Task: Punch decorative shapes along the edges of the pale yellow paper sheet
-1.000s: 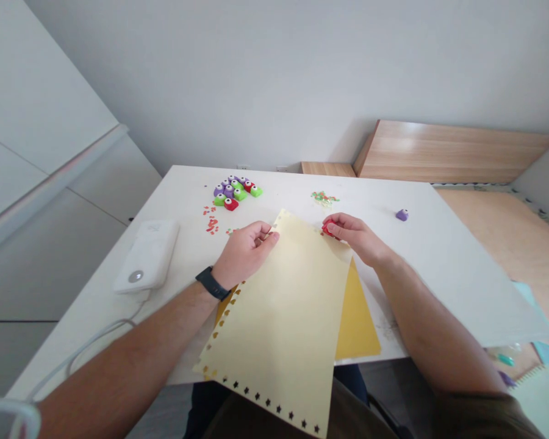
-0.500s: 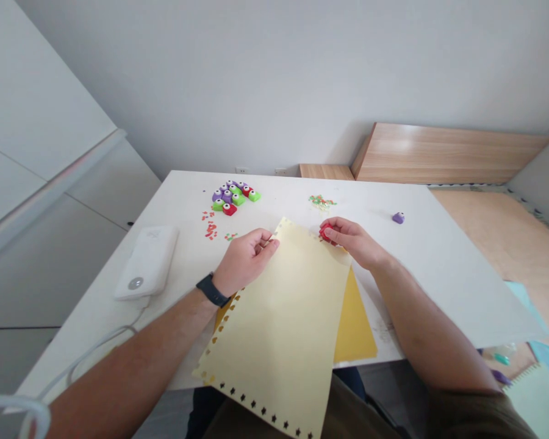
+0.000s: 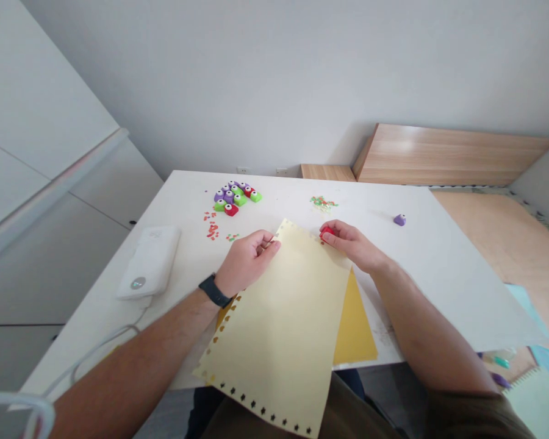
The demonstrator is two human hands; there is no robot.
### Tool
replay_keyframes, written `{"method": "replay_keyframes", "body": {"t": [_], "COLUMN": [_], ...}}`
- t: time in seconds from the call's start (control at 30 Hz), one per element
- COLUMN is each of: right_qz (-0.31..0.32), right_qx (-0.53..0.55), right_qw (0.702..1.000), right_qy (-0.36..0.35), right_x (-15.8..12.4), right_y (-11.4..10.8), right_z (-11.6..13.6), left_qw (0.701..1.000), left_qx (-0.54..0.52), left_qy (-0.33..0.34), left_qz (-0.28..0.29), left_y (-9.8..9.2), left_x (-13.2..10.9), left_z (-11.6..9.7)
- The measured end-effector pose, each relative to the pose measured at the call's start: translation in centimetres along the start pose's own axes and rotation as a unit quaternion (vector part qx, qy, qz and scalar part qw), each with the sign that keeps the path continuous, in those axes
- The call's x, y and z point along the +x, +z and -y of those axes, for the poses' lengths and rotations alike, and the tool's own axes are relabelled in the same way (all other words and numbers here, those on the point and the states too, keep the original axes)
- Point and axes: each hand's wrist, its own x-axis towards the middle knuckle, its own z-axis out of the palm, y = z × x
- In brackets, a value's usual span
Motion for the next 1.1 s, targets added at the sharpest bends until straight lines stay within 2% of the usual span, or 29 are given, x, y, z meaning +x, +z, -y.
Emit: {"method": "replay_keyframes", "body": {"t": [0.6,0.87,1.1], "right_qz": [-0.023,-0.018,-0.014], "right_qx": [-0.023,-0.013,-0.001], "right_qw": [0.999,1.000,1.000], "right_qy": [-0.025,0.008,0.002], "right_x": [0.39,0.42,0.30], "right_y": [-0.47,-0.51,-0.49], "right_z": [-0.63,-0.78,-0.81], "left_qw": [1.000,1.000,1.000], "left_qx": [0.017,0.008,0.007], "left_qy": [0.005,0.005,0.002], "left_qz": [-0.008,-0.010,-0.010], "left_y": [-0.13,0.08,0.14], "left_x": [0.01,0.15,0.10], "left_z": [-0.32,0.03,0.13]}}
